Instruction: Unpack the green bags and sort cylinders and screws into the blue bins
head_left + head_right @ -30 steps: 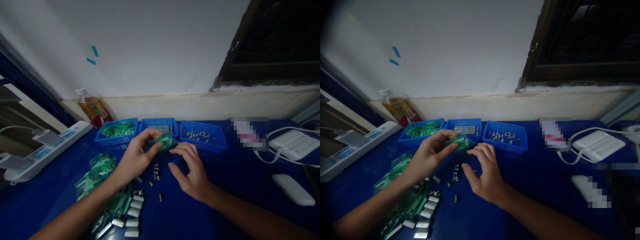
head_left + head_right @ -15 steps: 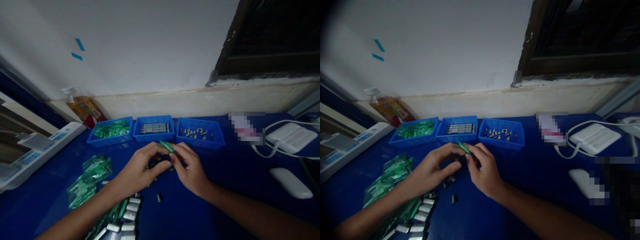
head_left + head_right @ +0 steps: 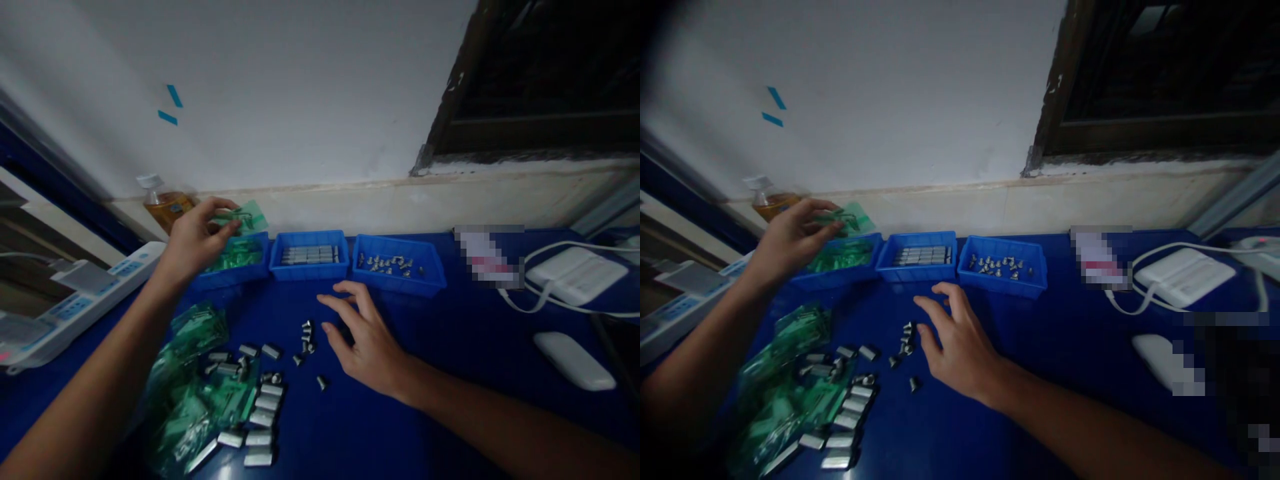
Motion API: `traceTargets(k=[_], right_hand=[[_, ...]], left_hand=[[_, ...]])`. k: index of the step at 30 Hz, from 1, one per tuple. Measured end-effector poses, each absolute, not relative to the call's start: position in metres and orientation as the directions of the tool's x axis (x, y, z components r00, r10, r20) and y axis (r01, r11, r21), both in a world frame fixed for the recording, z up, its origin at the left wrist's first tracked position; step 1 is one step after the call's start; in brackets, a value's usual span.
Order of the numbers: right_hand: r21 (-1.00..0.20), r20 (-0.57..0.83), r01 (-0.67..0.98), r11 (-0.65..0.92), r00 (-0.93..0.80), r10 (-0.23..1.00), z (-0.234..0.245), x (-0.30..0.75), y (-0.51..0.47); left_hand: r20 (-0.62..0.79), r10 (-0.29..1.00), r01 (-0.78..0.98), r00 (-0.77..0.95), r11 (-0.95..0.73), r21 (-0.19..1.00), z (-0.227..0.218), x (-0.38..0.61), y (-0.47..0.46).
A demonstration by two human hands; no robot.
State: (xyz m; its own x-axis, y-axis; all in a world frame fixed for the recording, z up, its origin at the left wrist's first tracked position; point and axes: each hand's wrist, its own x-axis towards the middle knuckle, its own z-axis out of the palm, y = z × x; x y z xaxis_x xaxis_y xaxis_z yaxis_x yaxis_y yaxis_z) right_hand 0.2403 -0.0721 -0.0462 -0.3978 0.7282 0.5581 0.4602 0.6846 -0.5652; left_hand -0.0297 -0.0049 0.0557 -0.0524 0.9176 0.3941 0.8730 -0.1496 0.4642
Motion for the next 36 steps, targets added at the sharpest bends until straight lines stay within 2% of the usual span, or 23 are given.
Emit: traceTargets(k=[8, 14, 16, 19, 22, 28, 34, 36], right_hand=[[-0.558, 0.54, 0.463, 0.689, -0.428, 0.725, -0.048, 0.239, -0.072], [-0.562, 0.522, 0.455, 0.691, -0.453, 0.723, -0.048, 0.239, -0.071], [-0.556, 0.515, 0.447, 0.701, -0.477, 0.712, -0.047, 0.24, -0.072], [-0.54, 0.502, 0.438, 0.719, -0.518, 0.693, -0.045, 0.24, -0.073], [-0.518, 0.463, 0.444, 0.731, -0.573, 0.676, -0.043, 0.24, -0.074], [-0.483, 0.351, 0.456, 0.748, -0.681, 0.642, -0.041, 0.238, -0.075], [-0.427, 0.318, 0.484, 0.764, -0.71, 0.628, -0.04, 0.239, -0.076], [-0.417, 0.316, 0.495, 0.763, -0.708, 0.632, -0.041, 0.238, -0.077]], left_hand=[[0.245, 0.963, 0.944, 0.115, -0.182, 0.273, 0.044, -0.062, 0.007], [0.197, 0.974, 0.979, 0.115, -0.145, 0.145, 0.042, -0.066, 0.008], [0.154, 0.981, 0.989, 0.121, -0.132, 0.068, 0.043, -0.065, 0.006], [0.121, 0.986, 0.989, 0.118, -0.105, -0.107, 0.042, -0.063, 0.004], [0.09, 0.994, 0.971, 0.06, -0.038, -0.236, 0.035, -0.063, 0.009], [0.057, 0.998, 0.971, -0.024, 0.037, -0.235, 0.02, -0.064, 0.024], [0.052, 0.998, 0.982, -0.035, 0.044, -0.183, 0.02, -0.064, 0.019], [0.091, 0.996, 0.983, -0.014, 0.03, -0.183, 0.024, -0.061, 0.013]])
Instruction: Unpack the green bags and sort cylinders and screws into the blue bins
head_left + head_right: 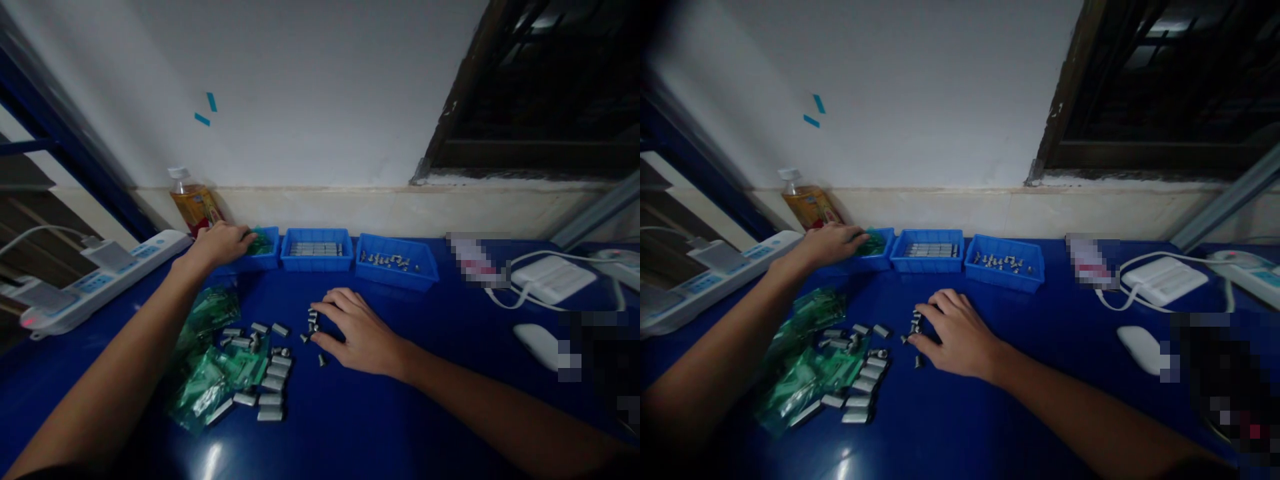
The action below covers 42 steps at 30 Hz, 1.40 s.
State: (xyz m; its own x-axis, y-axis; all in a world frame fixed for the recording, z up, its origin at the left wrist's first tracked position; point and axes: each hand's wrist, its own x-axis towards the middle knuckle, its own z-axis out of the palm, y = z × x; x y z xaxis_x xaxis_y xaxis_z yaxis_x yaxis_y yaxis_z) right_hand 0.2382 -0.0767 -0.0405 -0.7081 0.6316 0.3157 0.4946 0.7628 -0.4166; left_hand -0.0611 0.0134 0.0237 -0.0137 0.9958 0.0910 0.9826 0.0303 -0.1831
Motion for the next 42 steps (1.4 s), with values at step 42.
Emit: traceTargets(k=[42], right_hand=[[-0.535, 0.536, 0.402, 0.743, -0.518, 0.667, -0.048, 0.239, -0.066]], left_hand=[[0.184, 0.799, 0.751, 0.572, -0.601, 0.273, -0.018, 0.044, -0.086]])
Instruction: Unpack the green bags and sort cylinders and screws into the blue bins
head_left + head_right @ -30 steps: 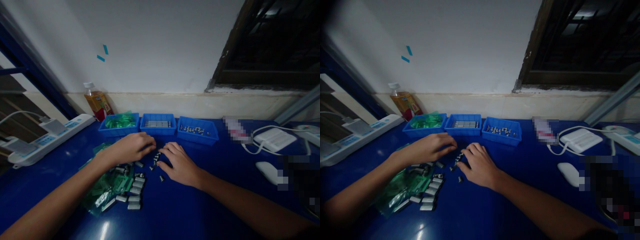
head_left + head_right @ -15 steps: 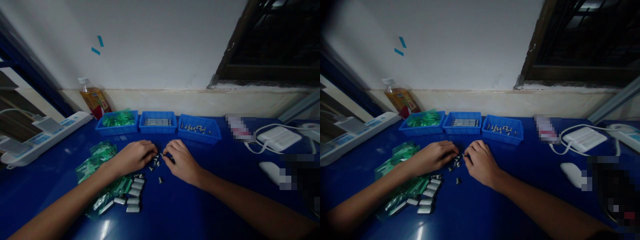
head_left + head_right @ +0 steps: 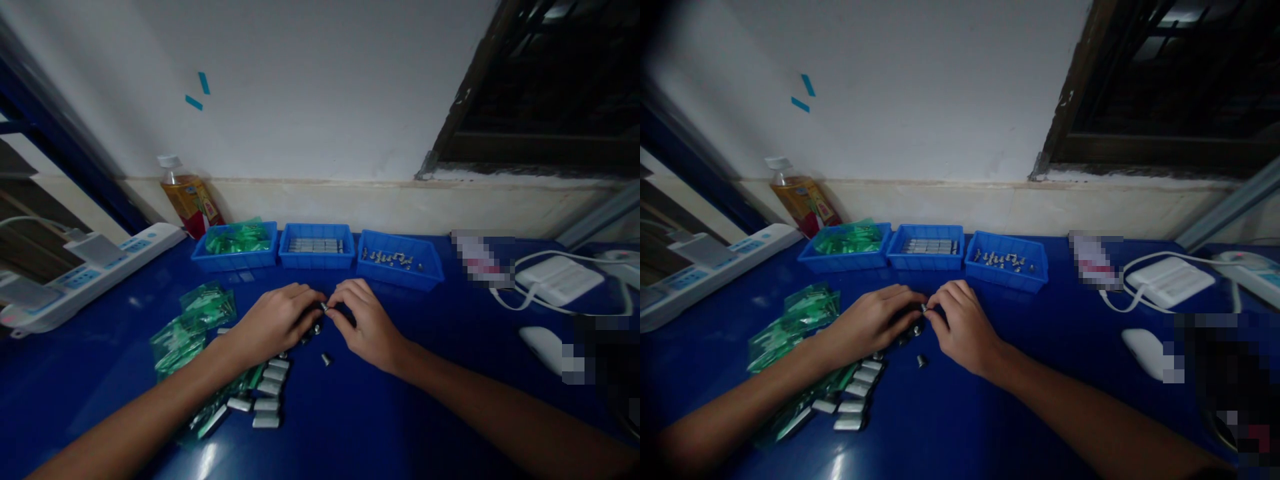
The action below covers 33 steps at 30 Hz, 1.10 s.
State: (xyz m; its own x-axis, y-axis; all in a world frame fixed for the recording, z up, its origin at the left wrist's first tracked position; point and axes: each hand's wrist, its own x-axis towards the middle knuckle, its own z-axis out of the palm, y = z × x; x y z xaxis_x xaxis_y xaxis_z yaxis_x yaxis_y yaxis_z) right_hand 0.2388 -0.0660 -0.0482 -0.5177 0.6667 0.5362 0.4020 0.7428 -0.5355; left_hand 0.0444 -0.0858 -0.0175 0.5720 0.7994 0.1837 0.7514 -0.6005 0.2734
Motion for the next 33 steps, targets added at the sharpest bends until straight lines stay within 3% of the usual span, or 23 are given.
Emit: traceTargets(k=[7, 17, 25, 33], right_hand=[[-0.558, 0.561, 0.363, 0.746, -0.497, 0.662, -0.047, 0.239, -0.066], [-0.495, 0.55, 0.456, 0.74, -0.494, 0.673, -0.048, 0.239, -0.07], [-0.556, 0.61, 0.364, 0.748, -0.432, 0.664, -0.041, 0.24, -0.07], [-0.561, 0.609, 0.349, 0.751, -0.441, 0.66, -0.04, 0.241, -0.073]], left_hand=[[0.236, 0.791, 0.753, 0.565, -0.611, 0.246, -0.016, 0.044, -0.086], [0.242, 0.778, 0.716, 0.58, -0.628, 0.304, -0.014, 0.047, -0.087], [0.269, 0.764, 0.691, 0.586, -0.645, 0.326, -0.012, 0.045, -0.09], [0.332, 0.737, 0.71, 0.589, -0.668, 0.224, -0.016, 0.047, -0.093]])
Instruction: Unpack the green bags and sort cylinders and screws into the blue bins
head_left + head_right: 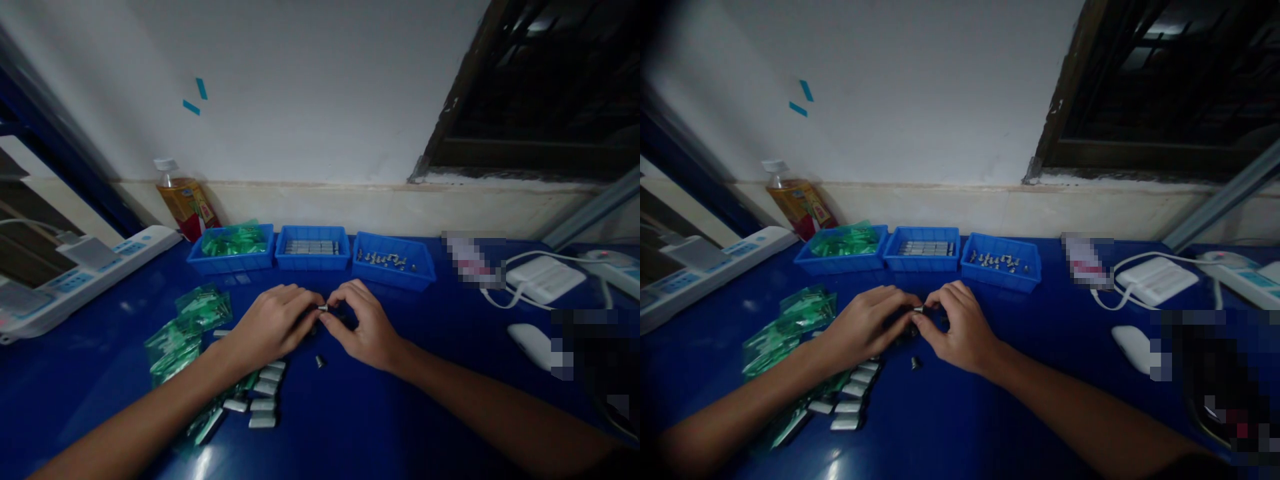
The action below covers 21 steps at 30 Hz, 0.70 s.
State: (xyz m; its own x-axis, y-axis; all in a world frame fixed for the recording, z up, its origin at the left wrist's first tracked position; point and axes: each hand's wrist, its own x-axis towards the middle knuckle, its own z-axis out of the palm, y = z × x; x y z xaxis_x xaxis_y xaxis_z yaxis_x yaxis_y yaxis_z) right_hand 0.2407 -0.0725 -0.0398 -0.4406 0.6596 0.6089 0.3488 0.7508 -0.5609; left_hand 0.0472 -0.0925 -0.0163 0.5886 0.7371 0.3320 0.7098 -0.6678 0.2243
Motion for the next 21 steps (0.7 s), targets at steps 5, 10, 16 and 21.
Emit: traceTargets(k=[5, 10, 16, 21], right_hand=[[-0.526, 0.635, 0.354, 0.773, -0.44, 0.634, -0.038, 0.241, -0.074], [-0.383, 0.712, 0.504, 0.774, -0.373, 0.595, -0.023, 0.257, -0.055], [-0.258, 0.69, 0.849, 0.46, -0.172, 0.703, -0.017, 0.302, -0.019], [-0.242, 0.767, 0.844, 0.48, -0.137, 0.627, -0.001, 0.305, -0.034]], left_hand=[[0.357, 0.712, 0.694, 0.605, -0.691, 0.201, -0.015, 0.048, -0.092], [0.275, 0.763, 0.739, 0.585, -0.641, 0.207, -0.011, 0.04, -0.086], [0.123, 0.759, 0.723, 0.639, -0.648, 0.239, -0.014, 0.027, -0.08], [0.12, 0.751, 0.712, 0.649, -0.656, 0.252, -0.017, 0.028, -0.079]])
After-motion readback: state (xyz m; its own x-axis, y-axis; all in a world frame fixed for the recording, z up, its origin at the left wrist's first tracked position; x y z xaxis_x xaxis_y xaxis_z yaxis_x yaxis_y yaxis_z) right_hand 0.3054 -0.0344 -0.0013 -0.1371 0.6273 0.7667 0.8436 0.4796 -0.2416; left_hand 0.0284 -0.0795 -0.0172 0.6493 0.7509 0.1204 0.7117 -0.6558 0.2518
